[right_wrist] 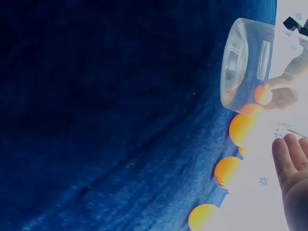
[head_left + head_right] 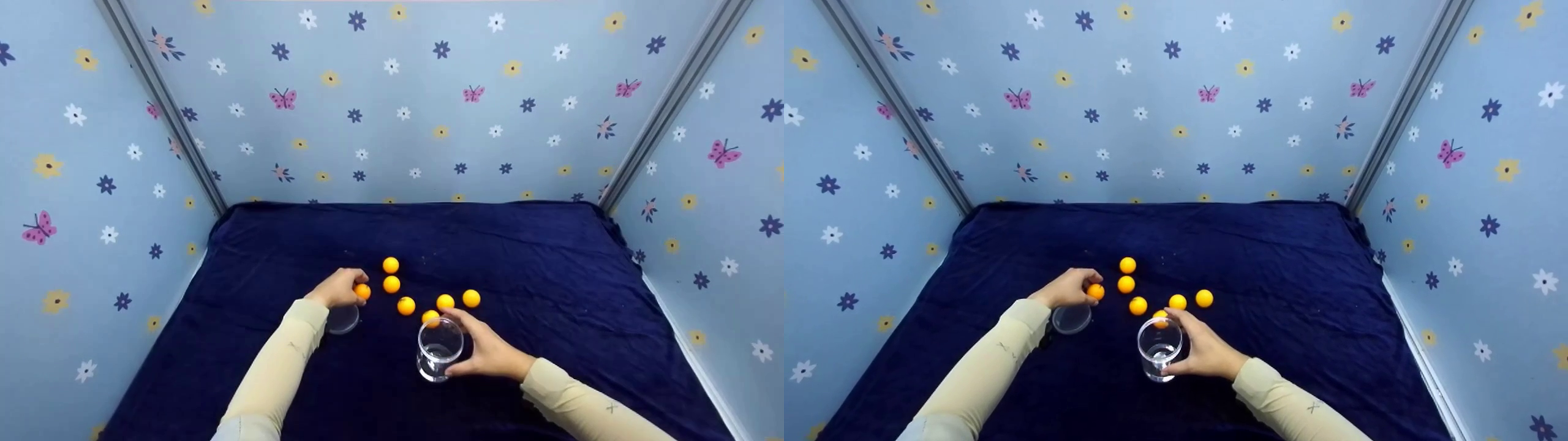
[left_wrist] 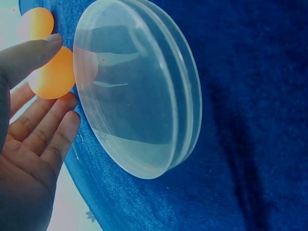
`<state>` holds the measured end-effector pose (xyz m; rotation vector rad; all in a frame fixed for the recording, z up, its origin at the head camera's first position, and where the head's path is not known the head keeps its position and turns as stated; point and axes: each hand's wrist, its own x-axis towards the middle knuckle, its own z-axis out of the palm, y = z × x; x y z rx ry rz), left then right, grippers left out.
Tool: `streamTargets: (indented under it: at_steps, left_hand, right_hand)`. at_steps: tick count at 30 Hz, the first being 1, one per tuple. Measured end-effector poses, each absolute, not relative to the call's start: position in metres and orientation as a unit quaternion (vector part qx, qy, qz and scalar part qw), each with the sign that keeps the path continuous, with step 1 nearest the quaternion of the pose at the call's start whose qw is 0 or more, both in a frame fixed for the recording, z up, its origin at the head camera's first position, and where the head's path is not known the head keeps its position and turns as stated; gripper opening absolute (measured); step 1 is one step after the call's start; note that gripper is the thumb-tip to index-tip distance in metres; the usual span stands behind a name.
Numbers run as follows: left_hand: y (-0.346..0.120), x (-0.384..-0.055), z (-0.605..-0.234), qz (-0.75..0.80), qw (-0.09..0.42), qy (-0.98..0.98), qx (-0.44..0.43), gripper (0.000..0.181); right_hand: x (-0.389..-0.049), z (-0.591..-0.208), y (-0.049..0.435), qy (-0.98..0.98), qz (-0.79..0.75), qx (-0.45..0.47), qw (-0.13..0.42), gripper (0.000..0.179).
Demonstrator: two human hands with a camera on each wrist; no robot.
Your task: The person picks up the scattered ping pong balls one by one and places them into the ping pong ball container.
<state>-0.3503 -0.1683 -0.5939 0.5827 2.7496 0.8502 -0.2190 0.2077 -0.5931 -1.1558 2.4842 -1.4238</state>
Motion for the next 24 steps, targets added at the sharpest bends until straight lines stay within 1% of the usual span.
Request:
streamTargets:
  at_steps: [12,18,24]
  left_hand:
    - [-0.169,-0.35,-0.595,0.28,0.094,0.935,0.195,0.042]
    - [-0.169,-0.35,-0.593,0.29,0.095,0.933,0.192,0.041]
    - [-0.172,-0.35,-0.591,0.303,0.082,0.929,0.197,0.041]
  right_hand:
    - [-0.218,-0.609,0.209,0.799,-0.482,-0.357,0.033,0.102]
    - [-0.218,-0.614,0.207,0.793,-0.493,-0.357,0.039,0.096]
    - [-0.217,-0.616,0.206,0.799,-0.487,-0.353,0.029,0.093]
